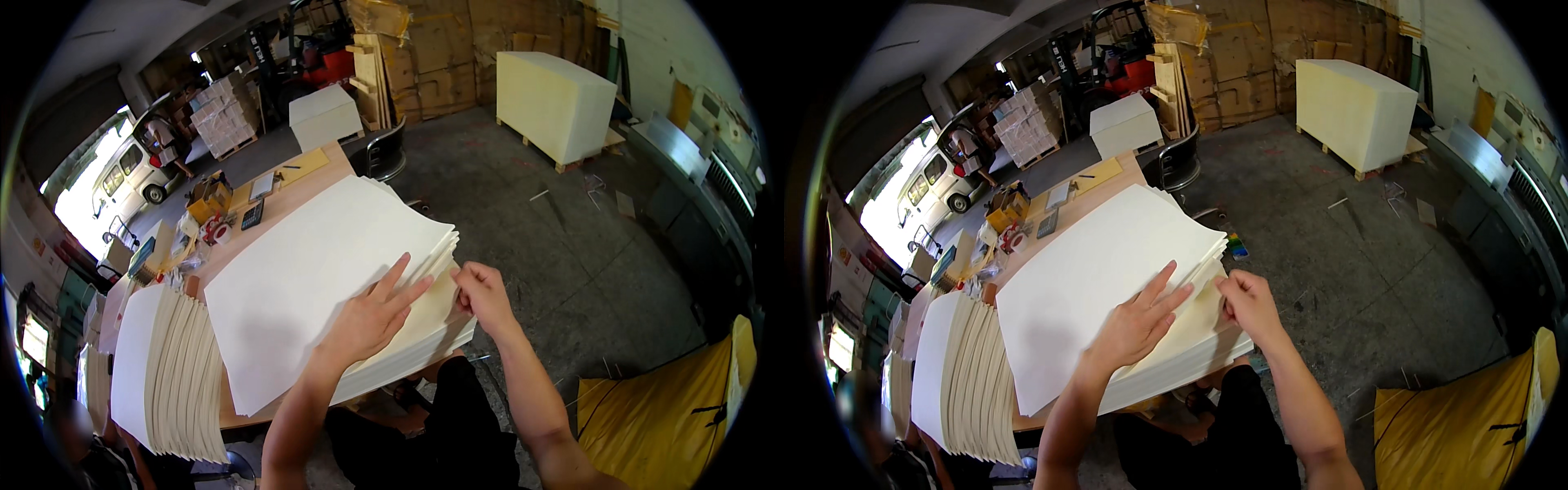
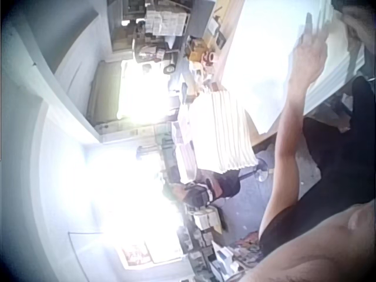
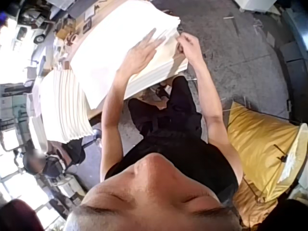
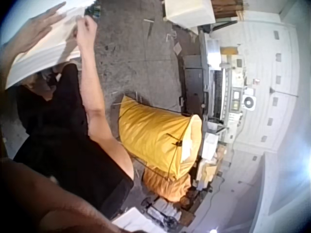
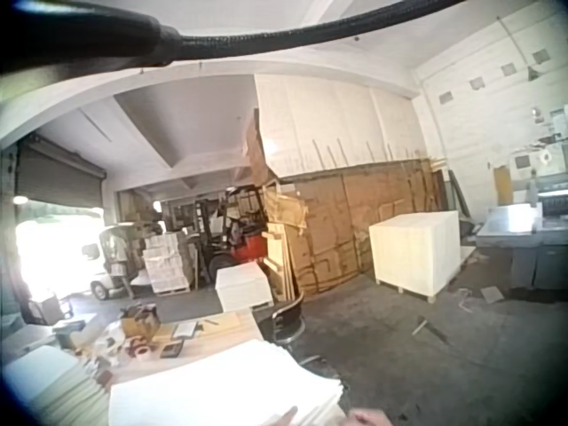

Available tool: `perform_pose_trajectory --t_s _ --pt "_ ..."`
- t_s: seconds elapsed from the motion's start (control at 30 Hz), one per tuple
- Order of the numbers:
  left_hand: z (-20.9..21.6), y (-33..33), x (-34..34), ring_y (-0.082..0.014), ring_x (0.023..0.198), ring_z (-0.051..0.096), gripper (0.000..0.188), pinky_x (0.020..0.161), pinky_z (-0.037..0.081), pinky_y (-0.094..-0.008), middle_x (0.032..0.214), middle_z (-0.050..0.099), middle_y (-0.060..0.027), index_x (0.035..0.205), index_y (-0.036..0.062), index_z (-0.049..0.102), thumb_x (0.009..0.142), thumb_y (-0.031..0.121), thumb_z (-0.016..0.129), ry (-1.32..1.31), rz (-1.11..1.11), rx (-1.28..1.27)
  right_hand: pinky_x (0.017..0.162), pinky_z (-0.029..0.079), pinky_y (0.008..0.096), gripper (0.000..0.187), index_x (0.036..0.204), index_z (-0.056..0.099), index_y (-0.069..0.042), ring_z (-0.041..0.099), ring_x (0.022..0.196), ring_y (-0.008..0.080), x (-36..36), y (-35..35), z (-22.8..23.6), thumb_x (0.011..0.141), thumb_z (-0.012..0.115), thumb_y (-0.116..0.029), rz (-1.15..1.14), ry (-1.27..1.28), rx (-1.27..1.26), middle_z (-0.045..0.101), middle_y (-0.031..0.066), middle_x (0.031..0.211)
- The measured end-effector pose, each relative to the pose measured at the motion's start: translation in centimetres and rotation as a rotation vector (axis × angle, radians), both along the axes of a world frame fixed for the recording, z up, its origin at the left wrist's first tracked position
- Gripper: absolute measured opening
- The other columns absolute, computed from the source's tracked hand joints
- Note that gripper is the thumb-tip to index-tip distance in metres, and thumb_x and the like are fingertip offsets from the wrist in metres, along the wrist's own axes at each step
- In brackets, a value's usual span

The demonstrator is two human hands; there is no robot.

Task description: The person separates individual sheets of paper from a large stack by hand, flipping through the edges and moving a smaller stack aside on the table.

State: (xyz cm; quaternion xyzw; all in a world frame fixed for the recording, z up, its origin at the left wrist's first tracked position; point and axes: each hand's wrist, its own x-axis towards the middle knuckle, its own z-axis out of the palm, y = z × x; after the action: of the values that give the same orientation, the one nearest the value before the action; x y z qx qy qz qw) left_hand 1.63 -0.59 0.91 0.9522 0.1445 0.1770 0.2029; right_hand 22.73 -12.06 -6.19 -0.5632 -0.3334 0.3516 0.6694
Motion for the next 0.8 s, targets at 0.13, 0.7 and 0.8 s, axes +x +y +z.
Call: perform_pose_trajectory --t_s 0.13,0.7,0.8 --pt "-0.7 1.0 -0.1 -0.0407 0.132 0.058 0.042 0.106 0.052 -0.0461 0.16 0.043 -0.0146 0.134 0.036 0.069 0.093 0.028 0.073 0.003 -0.082 0.12 0.047 0.043 0.0262 0.035 0.071 0.055 -0.01 0.062 0.056 0.0147 0.1 0.0 1.2 0.101 0.065 -0.025 0.088 0.418 0.111 0.061 0.0039 0.064" --pt "-0.2 0.3 0.2 -0.0408 0.142 0.049 0.04 0.111 0.048 -0.0465 0.164 0.038 -0.0141 0.131 0.0362 0.071 0.093 0.027 0.072 -0.016 -0.019 0.012 0.047 0.042 0.0265 0.037 0.07 0.052 -0.01 0.061 0.056 0.0149 -0.1 -0.5 0.3 0.102 0.064 -0.024 -0.001 0.086 0.019 0.059 0.0046 0.063" --pt "-1.6 1.4 -0.1 -0.0385 0.141 0.051 0.042 0.109 0.05 -0.0454 0.165 0.036 -0.0134 0.13 0.0373 0.071 0.089 0.031 0.076 -0.02 -0.09 0.197 0.047 0.042 0.0266 0.037 0.07 0.052 -0.01 0.061 0.056 0.0153 -0.1 -0.4 1.1 0.103 0.064 -0.023 0.073 0.436 0.119 0.059 0.005 0.063"
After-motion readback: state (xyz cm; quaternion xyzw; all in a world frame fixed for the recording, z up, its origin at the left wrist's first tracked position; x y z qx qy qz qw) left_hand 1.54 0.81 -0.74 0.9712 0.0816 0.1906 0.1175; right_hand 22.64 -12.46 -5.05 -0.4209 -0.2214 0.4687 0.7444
